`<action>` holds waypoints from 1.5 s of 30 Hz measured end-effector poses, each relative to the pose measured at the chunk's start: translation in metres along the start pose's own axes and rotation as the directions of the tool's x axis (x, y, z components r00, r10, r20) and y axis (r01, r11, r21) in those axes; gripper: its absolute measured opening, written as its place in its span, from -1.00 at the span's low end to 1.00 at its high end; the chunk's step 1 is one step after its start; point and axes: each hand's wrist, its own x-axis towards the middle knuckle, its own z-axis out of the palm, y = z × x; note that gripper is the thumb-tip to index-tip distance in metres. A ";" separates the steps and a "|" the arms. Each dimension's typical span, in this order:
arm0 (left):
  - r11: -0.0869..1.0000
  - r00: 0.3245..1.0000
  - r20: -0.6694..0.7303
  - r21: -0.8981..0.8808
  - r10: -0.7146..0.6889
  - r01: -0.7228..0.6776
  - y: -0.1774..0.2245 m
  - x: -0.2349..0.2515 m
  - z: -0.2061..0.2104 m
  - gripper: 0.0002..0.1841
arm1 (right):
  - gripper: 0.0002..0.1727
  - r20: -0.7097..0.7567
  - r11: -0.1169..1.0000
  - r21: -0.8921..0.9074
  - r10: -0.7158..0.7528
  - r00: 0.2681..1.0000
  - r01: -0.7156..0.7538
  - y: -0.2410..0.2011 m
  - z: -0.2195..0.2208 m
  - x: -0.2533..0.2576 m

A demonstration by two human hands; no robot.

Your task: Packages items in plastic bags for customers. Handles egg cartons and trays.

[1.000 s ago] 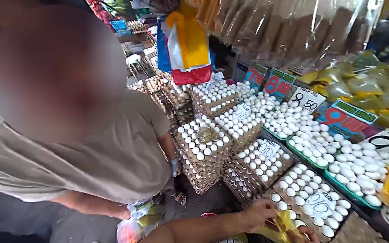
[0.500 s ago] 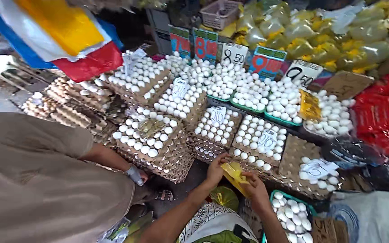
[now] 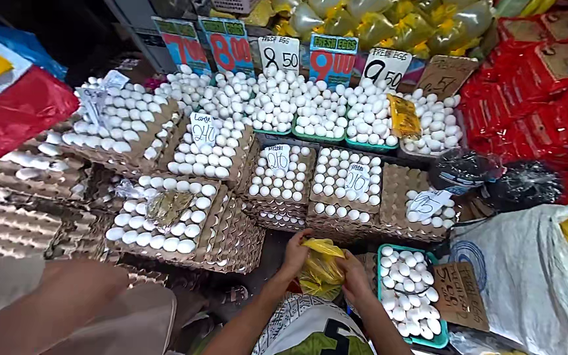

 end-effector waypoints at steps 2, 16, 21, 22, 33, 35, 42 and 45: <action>0.975 0.996 -0.069 -0.220 -0.049 0.033 0.004 0.005 -0.002 -0.59 | -0.57 0.056 0.996 -0.084 -0.030 0.998 0.035 0.007 -0.006 0.004; 0.999 0.997 0.057 -0.010 -0.048 0.048 0.004 0.017 -0.002 -0.76 | -0.68 0.018 0.962 0.274 0.017 1.000 -0.021 0.006 -0.017 0.002; 0.968 0.854 0.518 -0.182 -0.057 0.175 0.030 0.006 -0.032 -0.79 | -0.47 -0.094 0.953 0.264 -0.130 0.987 0.151 0.006 -0.043 0.020; 0.976 0.789 0.614 -0.178 0.012 0.124 0.036 0.004 -0.034 -0.80 | -0.47 -0.136 0.954 0.244 -0.147 0.980 0.177 0.001 -0.051 0.020; 0.818 0.715 -0.618 0.564 0.327 0.113 0.128 0.041 -0.229 -0.19 | -0.71 -0.173 0.935 0.223 -0.240 0.955 0.276 -0.020 -0.081 0.014; 0.805 0.547 -0.793 0.497 0.269 0.324 0.130 0.032 -0.278 -0.01 | -0.70 -0.184 0.936 0.233 -0.223 0.957 0.263 -0.017 -0.087 0.010; 0.755 0.436 -0.899 0.305 0.028 0.580 0.077 0.035 -0.340 0.21 | -0.73 -0.186 0.957 0.209 -0.163 0.969 0.202 -0.003 -0.096 0.009; 0.788 0.447 -0.886 0.360 0.122 0.499 0.089 0.032 -0.332 0.06 | -0.74 -0.160 0.969 0.173 -0.149 0.976 0.176 0.001 -0.092 0.007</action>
